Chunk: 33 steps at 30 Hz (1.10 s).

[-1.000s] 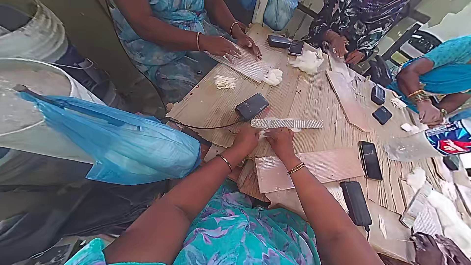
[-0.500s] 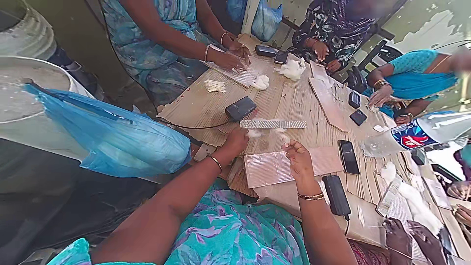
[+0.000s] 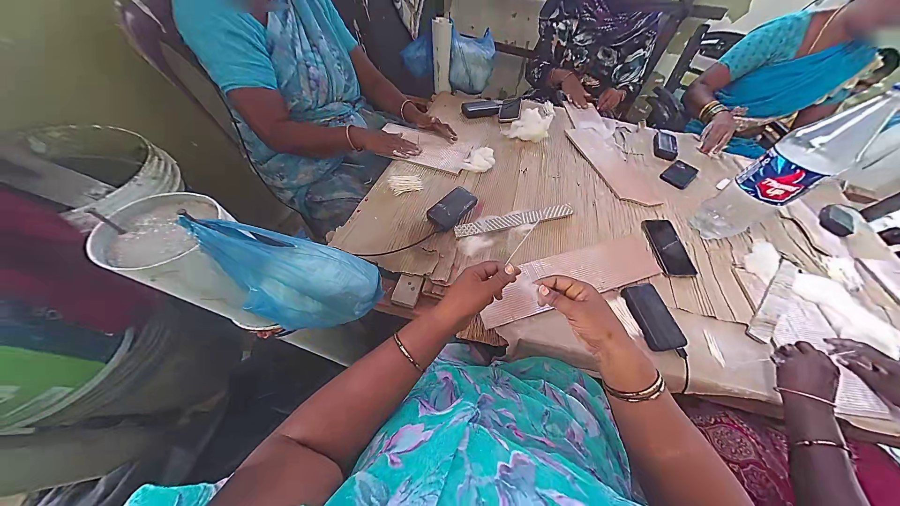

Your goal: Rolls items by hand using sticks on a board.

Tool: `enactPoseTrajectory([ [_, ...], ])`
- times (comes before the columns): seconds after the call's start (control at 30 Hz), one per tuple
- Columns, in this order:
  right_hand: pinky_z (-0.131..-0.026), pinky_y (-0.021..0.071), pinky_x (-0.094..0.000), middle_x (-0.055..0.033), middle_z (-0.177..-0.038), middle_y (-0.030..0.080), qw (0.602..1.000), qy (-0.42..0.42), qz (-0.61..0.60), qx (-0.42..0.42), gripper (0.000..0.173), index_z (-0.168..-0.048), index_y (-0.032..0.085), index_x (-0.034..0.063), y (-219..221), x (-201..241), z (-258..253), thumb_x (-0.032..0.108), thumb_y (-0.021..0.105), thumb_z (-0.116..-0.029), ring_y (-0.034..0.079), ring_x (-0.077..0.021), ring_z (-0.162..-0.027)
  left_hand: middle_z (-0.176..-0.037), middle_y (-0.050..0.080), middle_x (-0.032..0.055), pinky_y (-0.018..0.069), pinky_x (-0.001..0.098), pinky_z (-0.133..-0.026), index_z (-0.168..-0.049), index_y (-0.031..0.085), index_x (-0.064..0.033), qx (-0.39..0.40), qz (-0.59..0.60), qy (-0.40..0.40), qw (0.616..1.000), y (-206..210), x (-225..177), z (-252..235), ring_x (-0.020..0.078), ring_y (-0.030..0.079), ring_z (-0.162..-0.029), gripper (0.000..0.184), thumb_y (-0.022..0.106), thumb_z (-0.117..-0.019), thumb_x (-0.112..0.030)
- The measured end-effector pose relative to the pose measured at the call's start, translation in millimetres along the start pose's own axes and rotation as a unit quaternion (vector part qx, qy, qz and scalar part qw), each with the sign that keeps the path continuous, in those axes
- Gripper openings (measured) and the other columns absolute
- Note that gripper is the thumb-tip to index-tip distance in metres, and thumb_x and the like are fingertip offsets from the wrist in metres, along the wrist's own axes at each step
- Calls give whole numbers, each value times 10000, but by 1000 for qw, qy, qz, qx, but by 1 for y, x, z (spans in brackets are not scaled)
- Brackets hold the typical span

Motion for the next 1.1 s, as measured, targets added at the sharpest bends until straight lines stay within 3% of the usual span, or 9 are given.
enactPoseTrajectory([
  [0.1, -762, 511, -200, 34, -774, 657, 999, 10, -35, -7, 149, -954, 711, 40, -4, -2, 8, -5, 577, -1000, 606, -35, -742, -797, 633, -33, 427, 156, -578, -1101, 688, -26, 26, 22, -13, 999, 16, -2, 7, 1, 515, -613, 147, 591, -1039, -118],
  [0.2, -768, 515, -210, 24, -784, 657, 998, 17, -66, -12, 152, -957, 700, 34, -9, -5, 14, -8, 563, -1006, 610, -44, -747, -761, 642, -36, 429, 157, -577, -1032, 682, -33, 43, 36, -30, 998, 31, -3, 11, 3, 529, -612, 71, 623, -994, -23],
  [0.43, -746, 525, -227, 0, -840, 661, 985, 4, -145, -91, 176, -946, 683, 53, -42, -12, 22, 0, 534, -1025, 613, -75, -767, -732, 587, -33, 403, 165, -563, -980, 636, -40, 36, -4, -56, 998, 38, 3, 11, 13, 478, -583, 60, 591, -1015, -24],
  [0.6, -754, 581, -248, -17, -815, 694, 946, -26, -322, -17, 209, -909, 732, 85, -36, -11, 31, -23, 557, -953, 661, -89, -744, -761, 568, -15, 401, 169, -555, -1012, 611, -38, 0, -49, -84, 995, 37, 11, 10, 26, 482, -592, 45, 580, -1038, -59],
  [0.73, -771, 570, -240, -34, -810, 698, 966, -5, -253, -50, 151, -926, 694, 23, -25, -18, 36, -103, 610, -932, 662, -90, -747, -767, 586, -11, 406, 166, -549, -1020, 609, -36, -16, -19, -78, 997, 50, 9, 16, 27, 501, -596, 42, 579, -1039, -60],
  [0.8, -757, 558, -234, -22, -791, 694, 975, -9, -204, -86, 111, -975, 675, 15, -26, -22, 37, -81, 651, -926, 658, -79, -736, -799, 616, -5, 415, 166, -556, -1028, 609, -41, -17, -9, -69, 997, 59, 6, 19, 26, 514, -610, 49, 565, -1044, -55],
  [0.93, -707, 517, -210, 6, -742, 659, 985, -5, -124, -122, 215, -1132, 672, 21, -30, -24, 42, -16, 703, -923, 610, -51, -675, -739, 573, -12, 408, 165, -545, -1026, 604, -37, -20, 4, -51, 998, 71, 1, 22, 26, 493, -578, 42, 564, -1033, -28],
  [1.1, -671, 487, -187, 17, -757, 635, 984, -15, -123, -130, 20, -976, 679, 27, -29, -24, 45, 32, 684, -957, 575, -33, -679, -748, 572, -19, 404, 174, -551, -1007, 626, -57, -29, 10, -26, 999, 74, -3, 28, 30, 482, -585, 43, 589, -1027, -46],
])
Point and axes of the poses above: each hand's wrist, its own z-axis away from the middle knuckle, its own y-axis out of the palm, x = y × z, the point moved 10 cm from there along -z, towards the middle knuckle
